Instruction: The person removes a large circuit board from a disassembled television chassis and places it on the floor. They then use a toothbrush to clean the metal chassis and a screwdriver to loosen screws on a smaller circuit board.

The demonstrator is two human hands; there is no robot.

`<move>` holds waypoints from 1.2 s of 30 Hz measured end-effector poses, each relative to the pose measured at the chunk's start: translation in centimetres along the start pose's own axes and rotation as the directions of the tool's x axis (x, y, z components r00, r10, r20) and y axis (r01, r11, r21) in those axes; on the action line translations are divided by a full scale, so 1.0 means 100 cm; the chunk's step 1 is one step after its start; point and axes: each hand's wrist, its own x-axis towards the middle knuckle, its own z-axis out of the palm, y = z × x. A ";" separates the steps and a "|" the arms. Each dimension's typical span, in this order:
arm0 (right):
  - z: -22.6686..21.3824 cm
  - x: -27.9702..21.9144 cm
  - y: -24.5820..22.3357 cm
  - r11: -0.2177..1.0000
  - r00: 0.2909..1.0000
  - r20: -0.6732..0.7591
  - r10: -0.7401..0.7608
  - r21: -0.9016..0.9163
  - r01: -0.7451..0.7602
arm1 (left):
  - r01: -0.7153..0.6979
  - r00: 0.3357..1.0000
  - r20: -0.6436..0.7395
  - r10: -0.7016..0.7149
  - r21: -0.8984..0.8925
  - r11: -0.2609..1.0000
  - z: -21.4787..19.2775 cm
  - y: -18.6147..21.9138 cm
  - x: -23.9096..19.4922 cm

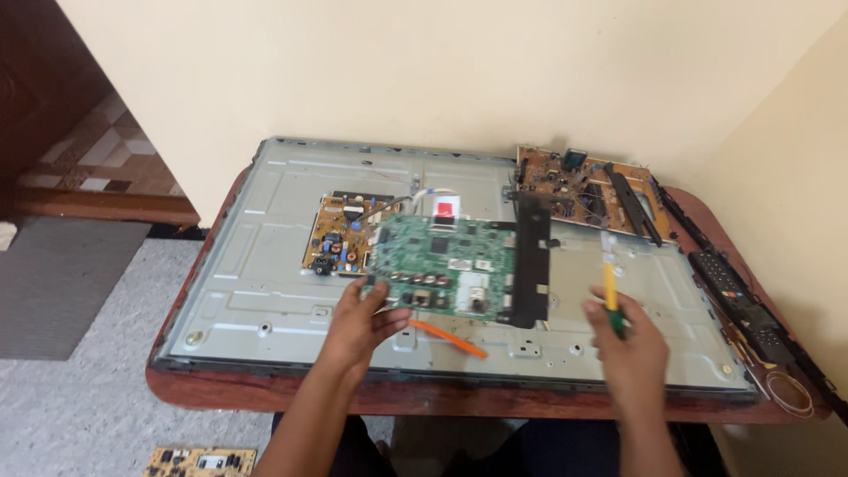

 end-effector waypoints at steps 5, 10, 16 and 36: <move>-0.051 0.065 0.095 0.879 0.979 -0.031 -0.203 -0.445 0.169 | 0.037 0.999 0.002 -0.037 -0.171 0.985 -0.019 0.000 0.011; -0.045 0.094 0.151 0.738 0.972 0.004 -0.236 -0.650 0.182 | 0.047 0.998 -0.017 -0.054 -0.271 0.961 -0.015 -0.003 0.015; -0.012 0.090 0.139 0.733 0.953 0.055 -0.297 -0.627 0.265 | 0.055 0.994 -0.077 -0.081 -0.294 0.954 -0.017 0.005 0.015; 0.064 0.025 0.094 0.716 0.805 0.198 -0.559 -0.374 0.590 | -0.109 0.963 -0.262 0.062 -0.168 0.980 -0.088 0.093 0.032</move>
